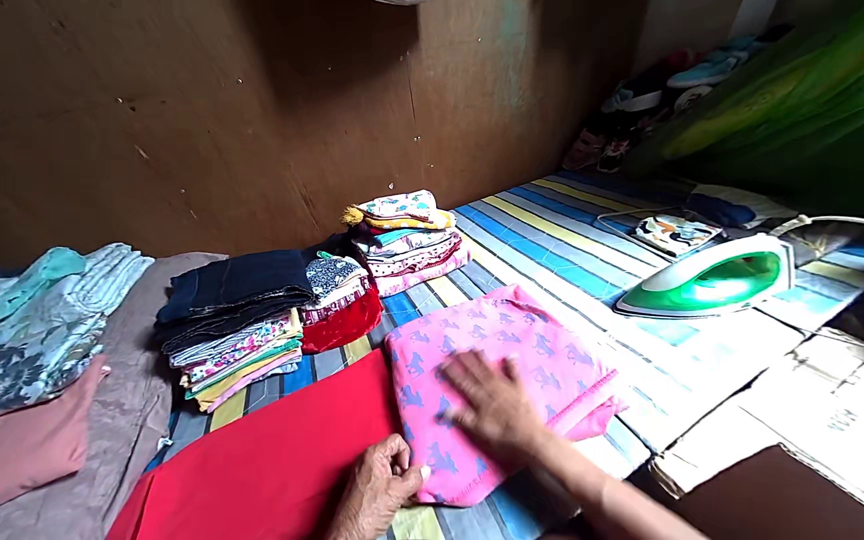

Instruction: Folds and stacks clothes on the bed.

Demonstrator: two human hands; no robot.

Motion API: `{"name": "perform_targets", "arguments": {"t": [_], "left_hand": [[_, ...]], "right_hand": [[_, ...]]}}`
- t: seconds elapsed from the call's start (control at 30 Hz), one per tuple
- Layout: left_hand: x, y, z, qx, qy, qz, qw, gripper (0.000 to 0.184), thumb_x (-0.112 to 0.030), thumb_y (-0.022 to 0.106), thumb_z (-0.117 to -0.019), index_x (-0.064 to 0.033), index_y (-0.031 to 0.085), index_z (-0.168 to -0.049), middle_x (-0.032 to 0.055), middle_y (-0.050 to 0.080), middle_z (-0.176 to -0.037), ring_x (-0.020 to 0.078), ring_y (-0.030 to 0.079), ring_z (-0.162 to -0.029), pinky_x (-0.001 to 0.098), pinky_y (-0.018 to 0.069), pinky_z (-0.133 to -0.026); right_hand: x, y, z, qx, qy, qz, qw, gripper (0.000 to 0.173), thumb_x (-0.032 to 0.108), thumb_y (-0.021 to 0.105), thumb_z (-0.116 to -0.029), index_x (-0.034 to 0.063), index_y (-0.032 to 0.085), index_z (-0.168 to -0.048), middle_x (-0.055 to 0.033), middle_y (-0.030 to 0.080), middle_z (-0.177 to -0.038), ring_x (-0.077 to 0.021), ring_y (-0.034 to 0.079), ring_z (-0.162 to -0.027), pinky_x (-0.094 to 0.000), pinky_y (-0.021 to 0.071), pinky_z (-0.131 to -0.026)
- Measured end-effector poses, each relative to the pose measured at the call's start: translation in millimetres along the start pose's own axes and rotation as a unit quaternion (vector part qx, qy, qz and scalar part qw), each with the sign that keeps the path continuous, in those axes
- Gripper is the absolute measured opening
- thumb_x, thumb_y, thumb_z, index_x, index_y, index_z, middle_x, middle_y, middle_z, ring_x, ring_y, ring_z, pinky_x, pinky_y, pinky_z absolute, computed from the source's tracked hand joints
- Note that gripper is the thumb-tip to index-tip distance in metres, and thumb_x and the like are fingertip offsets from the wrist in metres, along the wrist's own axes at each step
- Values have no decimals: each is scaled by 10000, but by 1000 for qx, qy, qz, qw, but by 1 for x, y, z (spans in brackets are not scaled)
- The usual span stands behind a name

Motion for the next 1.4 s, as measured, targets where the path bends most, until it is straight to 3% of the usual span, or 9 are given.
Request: {"name": "perform_targets", "arguments": {"t": [0.13, 0.27, 0.37, 0.5, 0.7, 0.83, 1.1, 1.27, 1.4], "left_hand": [[-30, -3, 12, 17, -61, -199, 978, 245, -175, 701, -956, 59, 639, -992, 169, 659, -775, 290, 676, -700, 452, 563, -696], [-112, 41, 20, -131, 243, -342, 898, 370, -198, 705, -916, 68, 713, -1173, 245, 730, -1110, 417, 724, -1016, 543, 583, -854], [-125, 108, -9, -37, 298, -315, 900, 576, -428, 533, -1004, -68, 577, -1450, 210, 511, -1518, 457, 454, -1416, 767, 285, -1083], [-119, 139, -86, -4, 161, -402, 902, 717, -654, 370, -1003, -228, 425, -1577, 177, 340, -1640, 470, 225, -1527, 855, 73, -1072], [-99, 80, -140, -1, -11, -408, 913, 670, -668, 317, -1025, -293, 426, -1570, 165, 245, -1680, 465, 114, -1552, 845, -11, -1087], [-67, 27, -131, -81, -67, -384, 917, 625, -626, 345, -1038, -288, 449, -1555, 114, 264, -1680, 408, 145, -1559, 774, 126, -1126], [-50, 26, -36, -19, -163, -441, 882, 855, -611, 346, -1046, -12, 163, -1627, 232, 165, -1685, 444, 88, -1563, 748, 78, -1162], [-118, 94, 6, 25, 91, -396, 913, 672, -530, 491, -1020, -5, 575, -1431, 262, 473, -1528, 455, 370, -1471, 777, 140, -1138], [-136, 144, -47, 75, 164, -332, 926, 674, -585, 392, -1030, -192, 423, -1577, 159, 377, -1625, 408, 267, -1530, 824, 59, -1103]], "right_hand": [[-132, -49, -10, 1, 236, 51, 970, 586, 529, 403, -1059, 208, 489, -1542, -213, 337, -1639, -512, 201, -1527, -813, 102, -1117], [-136, -47, 0, -90, 227, 65, 968, 658, 567, 327, -1026, 168, 544, -1502, -233, 399, -1600, -552, 279, -1484, -823, 223, -1054], [-134, -46, 0, -118, 221, 76, 965, 671, 574, 286, -1010, 185, 589, -1466, -229, 459, -1561, -547, 380, -1434, -806, 313, -1001], [-134, -45, 1, -129, 214, 78, 965, 692, 596, 253, -1001, 207, 606, -1451, -234, 495, -1531, -547, 448, -1382, -772, 376, -945], [-139, -42, 1, -122, 225, 58, 965, 718, 621, 251, -987, 204, 601, -1456, -238, 490, -1531, -544, 451, -1378, -784, 372, -928], [-141, -43, 1, -113, 232, 58, 964, 681, 593, 289, -998, 191, 612, -1443, -258, 494, -1518, -553, 474, -1351, -772, 396, -915], [-137, -46, 2, -113, 237, 54, 963, 654, 546, 302, -1015, 157, 600, -1448, -283, 504, -1494, -564, 507, -1296, -751, 406, -891], [-134, -46, 3, -143, 224, 53, 963, 661, 517, 268, -1017, 133, 614, -1429, -289, 534, -1458, -548, 540, -1266, -734, 423, -871], [-132, -47, 4, -133, 222, 57, 964, 593, 448, 299, -1040, 137, 604, -1441, -285, 543, -1451, -543, 555, -1251, -725, 431, -853]]}}
Point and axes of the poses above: each hand's wrist, its own z-axis away from the middle knuckle, its own y-axis out of the palm, x = y × z, the point moved 8 cm from there along -z, towards the middle knuckle
